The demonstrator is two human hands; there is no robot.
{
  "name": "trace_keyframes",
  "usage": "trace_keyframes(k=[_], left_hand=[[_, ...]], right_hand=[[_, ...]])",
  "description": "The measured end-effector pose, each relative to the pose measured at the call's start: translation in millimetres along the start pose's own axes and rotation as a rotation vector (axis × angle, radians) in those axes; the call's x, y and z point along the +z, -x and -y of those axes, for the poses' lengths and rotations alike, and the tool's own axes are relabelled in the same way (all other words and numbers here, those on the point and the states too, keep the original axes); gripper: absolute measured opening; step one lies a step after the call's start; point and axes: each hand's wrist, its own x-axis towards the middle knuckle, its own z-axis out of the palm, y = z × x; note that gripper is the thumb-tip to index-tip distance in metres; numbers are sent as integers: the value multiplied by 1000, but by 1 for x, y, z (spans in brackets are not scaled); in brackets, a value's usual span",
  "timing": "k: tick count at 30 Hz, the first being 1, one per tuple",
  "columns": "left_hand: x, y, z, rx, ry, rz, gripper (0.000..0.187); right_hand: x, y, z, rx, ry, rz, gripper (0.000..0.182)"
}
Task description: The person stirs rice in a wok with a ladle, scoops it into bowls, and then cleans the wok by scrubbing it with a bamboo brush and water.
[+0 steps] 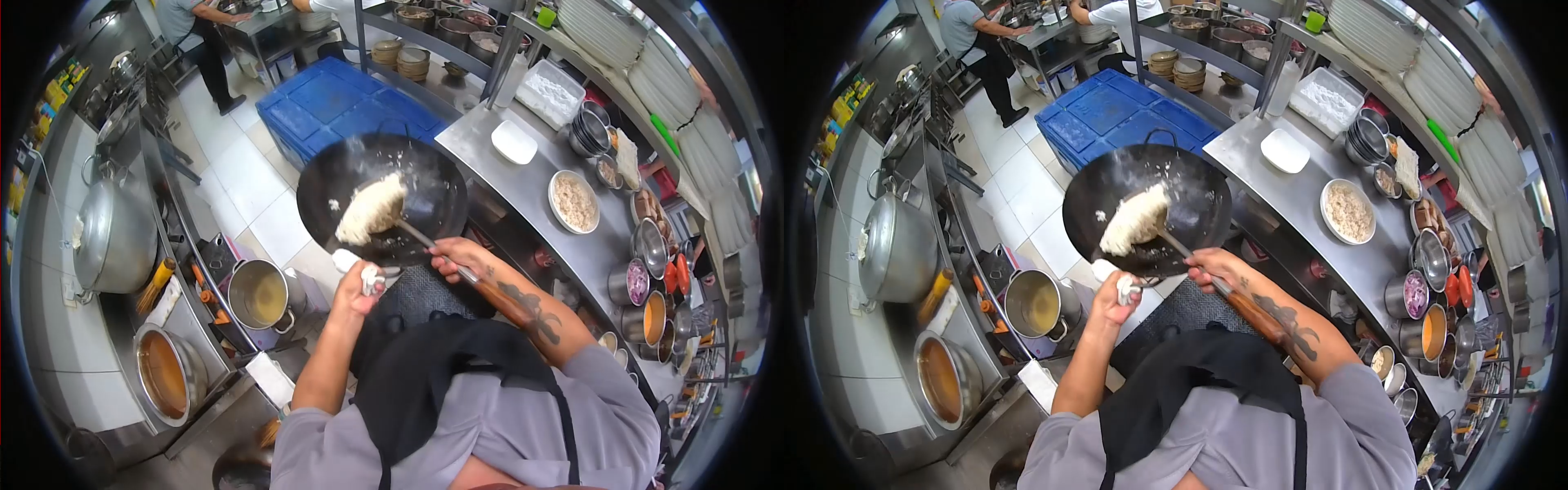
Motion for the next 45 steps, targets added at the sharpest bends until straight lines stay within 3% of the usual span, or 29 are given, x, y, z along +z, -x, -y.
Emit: trace_keyframes(k=[4, 7, 11, 15, 17, 20, 22, 25, 27, 28, 30, 31, 33, 34, 36, 38, 41, 45], left_hand=[[-24, 13, 19, -109, 18, -8, 21], [-22, 21, 18, -97, 30, -21, 12], [-2, 34, 18, -94, 6, 20, 11], [16, 31, 24, -98, -3, 68, 10], [35, 35, 25, -96, -13, 107, 9], [47, 32, 32, -108, -50, 202, 11], [62, 38, 37, -76, -16, 184, 11], [66, 41, 44, -85, 11, 186, 11], [63, 44, 48, -77, 27, 185, 12], [63, 47, 50, -76, 23, 186, 12], [64, 55, 53, -60, 43, 129, 11], [66, 59, 54, -66, 53, 126, 11], [65, 62, 58, -57, 78, 116, 12], [65, 64, 61, -50, 101, 105, 13], [63, 68, 63, -64, 128, 102, 13], [58, 71, 64, -49, 178, 49, 11], [60, 79, 68, 6, 182, -31, 8], [60, 80, 68, 33, 133, -20, 8]], right_hand=[[-2, 39, -19, 23, -31, -68, 4], [-4, 81, -27, -138, -13, -27, 22], [-9, 87, -31, -151, -137, -112, 20], [-48, 102, -22, -128, -393, 56, 20], [-61, 122, -15, -129, -576, 248, 23], [-77, 157, 7, -243, -596, 256, 27], [-88, 178, 24, -344, -527, 155, 25], [-115, 193, 56, -466, -206, -161, 22], [-139, 182, 75, -524, 17, -436, 23], [-155, 172, 82, -527, 14, -434, 23], [-192, 146, 92, -628, 334, -655, 19], [-218, 128, 94, -628, 333, -654, 19], [-266, 92, 98, -827, 494, -662, 18], [-274, 84, 98, -824, 494, -654, 18], [-282, 67, 93, -734, 732, -925, 15], [-287, 55, 87, -675, 771, -972, 25], [-306, 28, 71, -814, 1013, -1257, 51], [-304, 32, 71, -862, 1021, -1276, 51]])
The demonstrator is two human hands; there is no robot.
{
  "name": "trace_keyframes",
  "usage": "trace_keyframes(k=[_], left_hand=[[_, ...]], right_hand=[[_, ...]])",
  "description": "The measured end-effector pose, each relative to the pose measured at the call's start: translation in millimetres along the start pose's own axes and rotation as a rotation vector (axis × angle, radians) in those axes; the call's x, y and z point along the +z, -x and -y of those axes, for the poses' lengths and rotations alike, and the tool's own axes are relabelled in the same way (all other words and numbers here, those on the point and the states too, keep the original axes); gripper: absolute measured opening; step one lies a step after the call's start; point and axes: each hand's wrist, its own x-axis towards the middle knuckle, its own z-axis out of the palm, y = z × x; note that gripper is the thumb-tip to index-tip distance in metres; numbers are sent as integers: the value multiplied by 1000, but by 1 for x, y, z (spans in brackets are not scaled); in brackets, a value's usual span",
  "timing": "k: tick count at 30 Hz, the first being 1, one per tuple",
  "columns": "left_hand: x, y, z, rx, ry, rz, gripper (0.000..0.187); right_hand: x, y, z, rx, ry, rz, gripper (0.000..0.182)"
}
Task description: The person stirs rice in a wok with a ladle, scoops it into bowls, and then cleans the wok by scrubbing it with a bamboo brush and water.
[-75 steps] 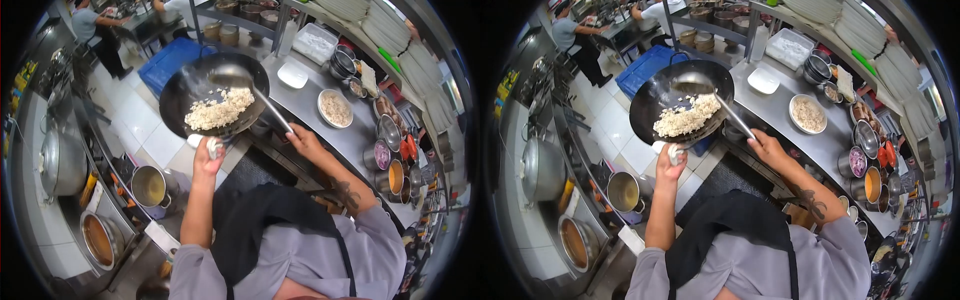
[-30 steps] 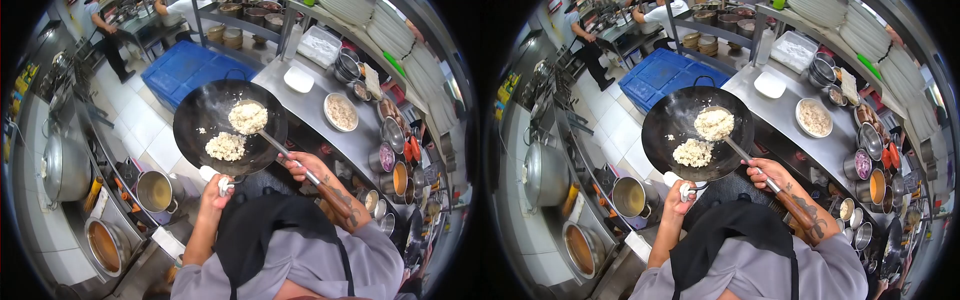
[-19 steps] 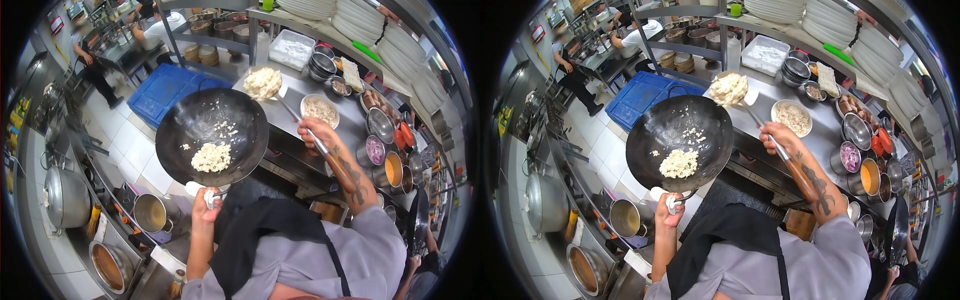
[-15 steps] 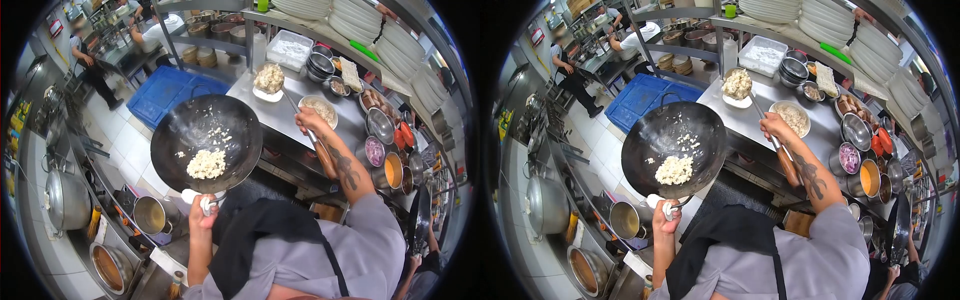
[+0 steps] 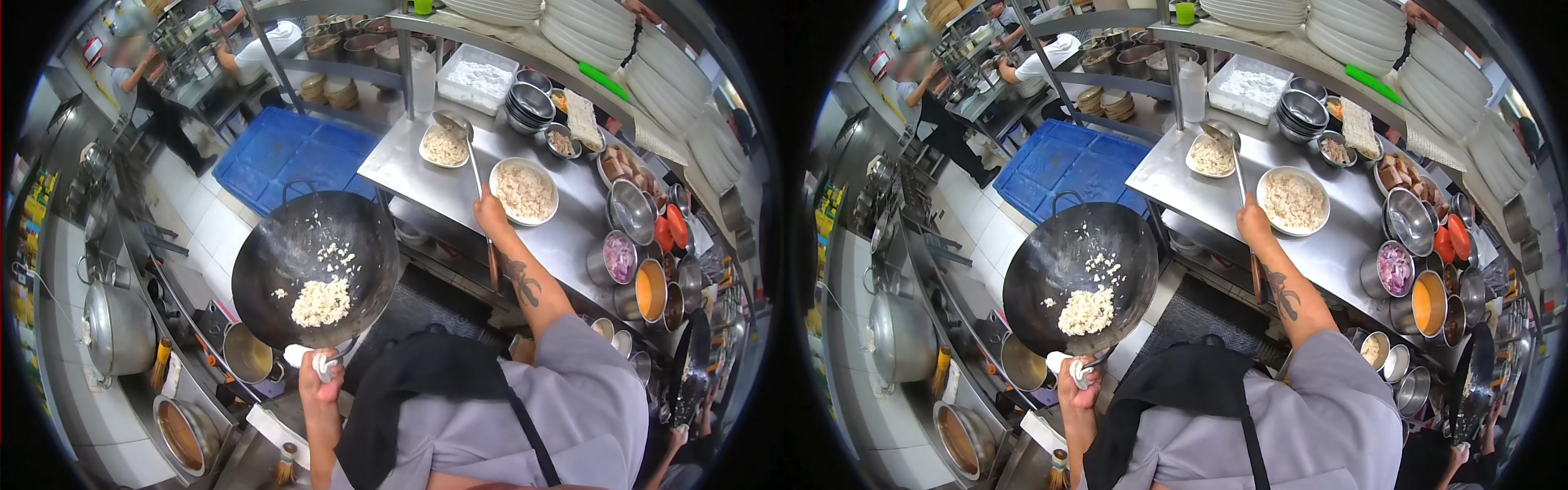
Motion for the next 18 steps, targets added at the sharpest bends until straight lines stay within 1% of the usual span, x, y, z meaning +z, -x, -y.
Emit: trace_keyframes(k=[1, 2, 3, 5, 6, 8, 9, 11, 12, 15, 16, 17, 18], left_hand=[[0, 0, -1, -10, -23, 21, 8], [-5, -4, -1, 27, -10, -37, 8], [-6, -4, -1, 25, -13, -32, 8], [-2, -4, -1, 14, 41, -5, 7], [-2, -6, -1, 10, 41, 0, 7], [-4, -12, -2, 8, 37, 22, 7], [-4, -15, -3, 4, 37, 26, 7], [-4, -23, -6, -5, 51, 74, 6], [-7, -30, -9, -26, 53, 96, 7], [6, -39, -11, -20, 75, 125, 9], [7, -43, -14, -24, 52, 157, 11], [18, -39, -12, 29, 66, 198, 12], [12, -50, -16, 4, 41, 214, 12]], right_hand=[[-3, -1, 1, -4, 0, 3, 50], [-6, -1, 2, -8, 1, 5, 50], [0, -1, -3, -7, 1, 0, 50], [14, -12, -24, -85, -120, -101, 57], [8, -14, -18, -84, -116, -106, 57], [-3, -17, -6, 263, -716, 80, 44], [-11, -17, 3, 262, -713, 75, 44], [-30, -13, 24, 488, -1108, 154, 23], [-41, -10, 32, 486, -1198, 212, 10], [-68, 9, 66, 426, -1267, 241, 14], [-75, 19, 79, 367, -1193, 289, 40], [-75, 31, 88, 179, -1016, 274, 46], [-81, 44, 105, 81, -738, 262, 48]])
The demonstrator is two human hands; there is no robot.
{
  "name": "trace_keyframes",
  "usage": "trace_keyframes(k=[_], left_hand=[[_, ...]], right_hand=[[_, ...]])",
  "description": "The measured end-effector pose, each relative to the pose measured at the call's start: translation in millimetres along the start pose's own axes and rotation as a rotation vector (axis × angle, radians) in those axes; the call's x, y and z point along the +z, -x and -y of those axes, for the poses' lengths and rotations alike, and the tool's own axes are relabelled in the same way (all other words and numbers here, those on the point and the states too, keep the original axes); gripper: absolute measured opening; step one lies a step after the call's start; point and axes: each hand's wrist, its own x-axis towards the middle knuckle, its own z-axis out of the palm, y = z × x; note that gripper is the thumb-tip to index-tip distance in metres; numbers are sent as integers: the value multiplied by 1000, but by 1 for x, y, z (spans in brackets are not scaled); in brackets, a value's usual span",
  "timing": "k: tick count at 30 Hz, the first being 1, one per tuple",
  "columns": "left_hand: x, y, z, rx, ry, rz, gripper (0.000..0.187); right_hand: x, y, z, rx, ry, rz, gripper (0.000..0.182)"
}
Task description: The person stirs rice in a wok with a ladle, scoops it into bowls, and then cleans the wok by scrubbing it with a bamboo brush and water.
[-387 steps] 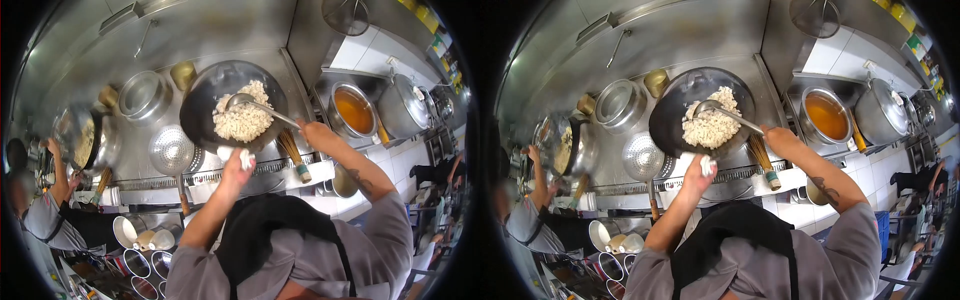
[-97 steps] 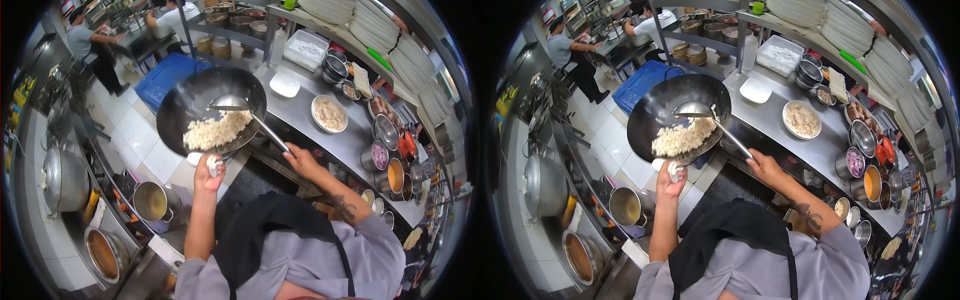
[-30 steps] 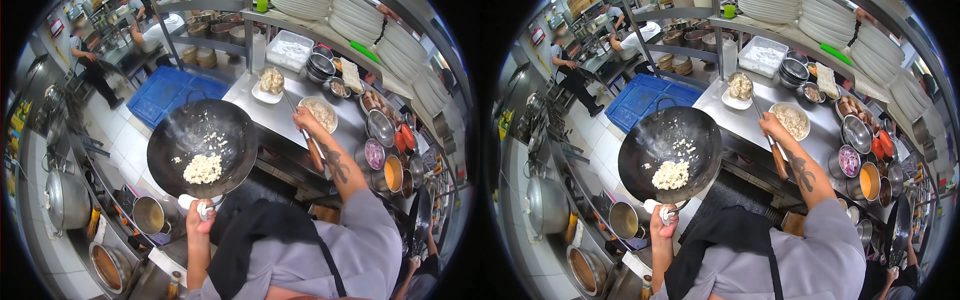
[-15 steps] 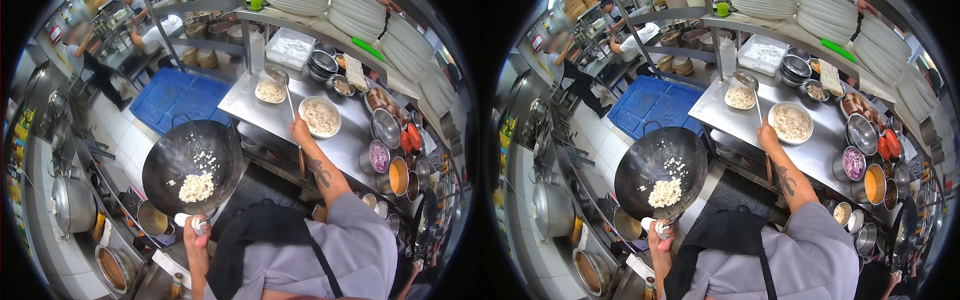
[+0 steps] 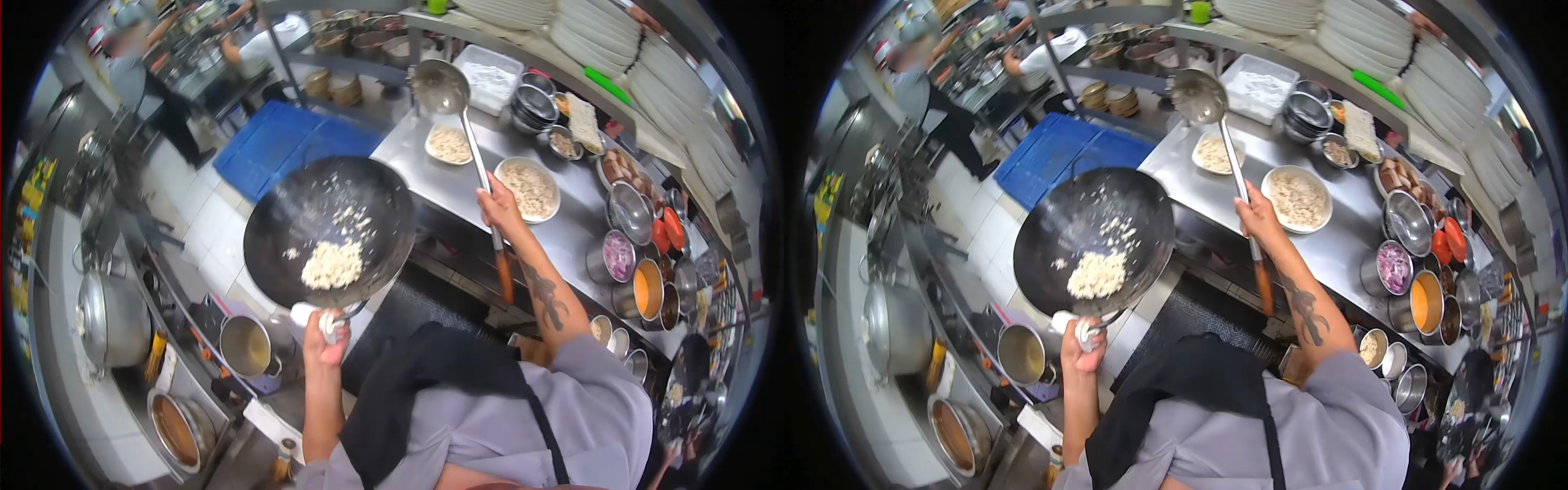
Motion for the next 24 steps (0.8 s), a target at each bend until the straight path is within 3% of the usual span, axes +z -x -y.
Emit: trace_keyframes(k=[1, 2, 3, 6, 11, 17, 19, 20, 22, 23, 24], left_hand=[[-1, -6, -5, -29, -24, 15, 12], [0, -9, -8, -18, -31, 2, 12], [9, -9, -5, -13, -42, -4, 12], [17, -15, -13, -27, -50, -2, 12], [15, -16, -17, -27, -62, 9, 11], [15, -38, -35, 104, -98, 17, 12], [31, -42, -41, 141, -39, 27, 11], [33, -17, -31, 338, -166, -72, 10], [-20, 33, -28, 40, 222, -26, 6], [-61, 67, -24, -98, 248, 33, 13], [-46, 104, -17, 40, -1, -50, 21]], right_hand=[[9, 12, 11, -68, 285, 1, 51], [16, 16, 12, -461, 615, -53, 52], [23, 23, 21, -465, 611, -41, 52], [45, 37, 55, -621, 1195, 344, 66], [78, 33, 80, -703, 1276, 476, 74], [99, 21, 63, -749, 1248, 563, 54], [124, 14, 70, -606, 1175, 576, 45], [124, 22, 80, -570, 1131, 556, 40], [114, 53, 117, -577, 1017, 530, 40], [113, 58, 131, -585, 903, 488, 39], [118, 56, 142, -597, 888, 489, 39]])
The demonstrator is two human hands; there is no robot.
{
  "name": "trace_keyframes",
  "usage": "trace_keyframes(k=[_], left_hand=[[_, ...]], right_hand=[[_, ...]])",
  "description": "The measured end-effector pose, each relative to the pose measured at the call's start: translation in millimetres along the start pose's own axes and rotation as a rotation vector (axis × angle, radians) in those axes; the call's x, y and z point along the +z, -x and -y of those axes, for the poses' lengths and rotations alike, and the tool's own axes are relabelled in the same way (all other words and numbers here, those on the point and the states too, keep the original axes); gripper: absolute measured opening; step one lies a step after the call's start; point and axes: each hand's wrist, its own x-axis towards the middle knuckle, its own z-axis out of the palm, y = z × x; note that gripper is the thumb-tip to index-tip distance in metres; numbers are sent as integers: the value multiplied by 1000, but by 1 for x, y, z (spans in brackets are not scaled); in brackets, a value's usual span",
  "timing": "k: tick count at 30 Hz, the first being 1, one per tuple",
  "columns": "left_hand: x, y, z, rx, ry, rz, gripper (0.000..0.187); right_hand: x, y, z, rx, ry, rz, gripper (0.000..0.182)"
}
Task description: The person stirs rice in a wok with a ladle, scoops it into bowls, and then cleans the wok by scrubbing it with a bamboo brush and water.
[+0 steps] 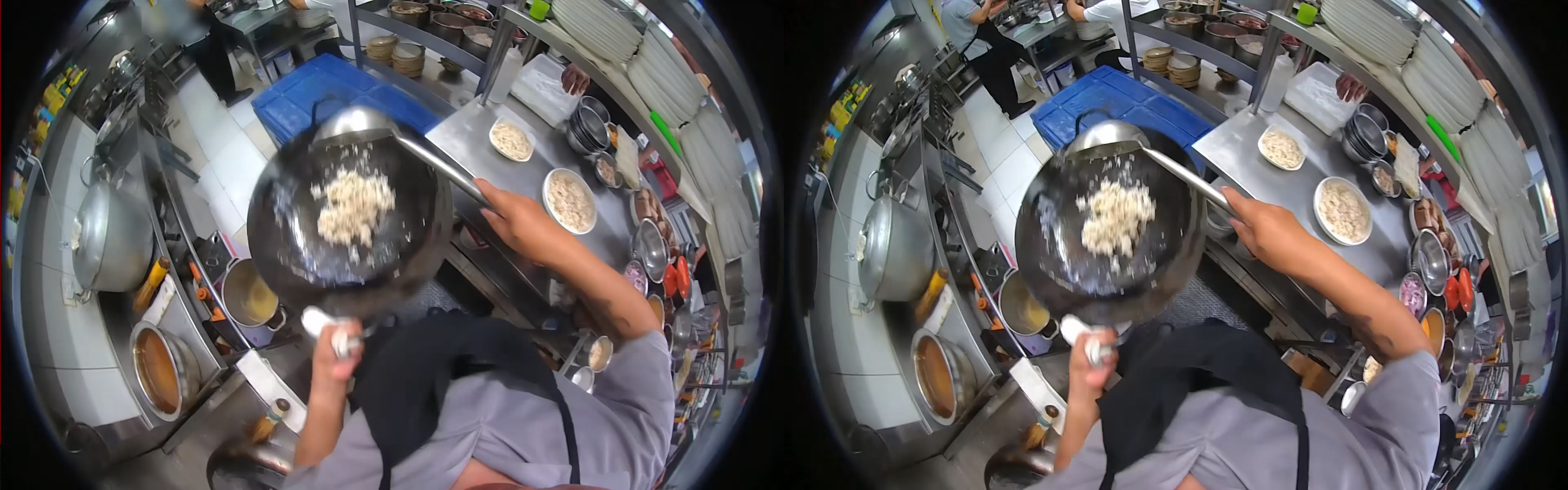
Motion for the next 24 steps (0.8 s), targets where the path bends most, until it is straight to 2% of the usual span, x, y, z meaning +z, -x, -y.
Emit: trace_keyframes(k=[1, 3, 4, 5, 6, 7, 9, 11, 12, 13, 14, 16, 17, 19, 20, 21, 23, 24], left_hand=[[17, 3, 4, 32, 1, -95, 18], [-3, -60, -7, 45, 214, -122, 22], [-4, -103, -17, 225, -204, -46, 14], [26, -134, -32, 298, -238, 1, 9], [46, -151, -40, 372, -269, 53, 6], [41, -165, -49, 393, -264, 81, 6], [9, -189, -63, 97, 105, -131, 10], [-4, -165, -58, 79, 62, -200, 9], [-16, -159, -56, 113, -60, -120, 9], [-14, -137, -41, 244, -124, -153, 9], [-29, -131, -29, 199, -109, -264, 10], [-49, -96, 4, 152, -223, -179, 14], [-48, -89, 21, 222, -320, -203, 15], [-48, -91, 28, 162, -353, -196, 17], [-35, -99, 18, 113, -291, -259, 17], [-22, -104, 7, 133, -207, -226, 19], [-17, -109, -14, -20, -140, -75, 20], [-32, -112, -9, -61, -74, -50, 19]], right_hand=[[-4, -1, 5, -5, -108, -34, 40], [5, -8, 13, -17, -235, -35, 42], [13, -25, 14, 59, -351, 45, 43], [25, -34, 20, 139, -466, 125, 45], [43, -36, 26, 192, -642, 88, 46], [61, -33, 23, 151, -587, 40, 42], [67, -29, 31, 399, -829, 210, 36], [96, -33, 9, 418, -856, 170, 33], [111, -30, 0, 439, -881, 130, 30], [116, -32, -2, 437, -878, 127, 30], [117, -35, -4, 476, -723, 144, 28], [132, -41, -22, 469, -313, 118, 26], [135, -45, -12, 641, -366, 182, 27], [181, -45, -13, 513, -311, 159, 22], [190, -45, -9, 545, -560, 258, 18], [200, -45, -1, 579, -816, 361, 15], [185, -47, 26, 969, -1313, 468, 13], [192, -40, 12, 1029, -1575, 558, 12]])
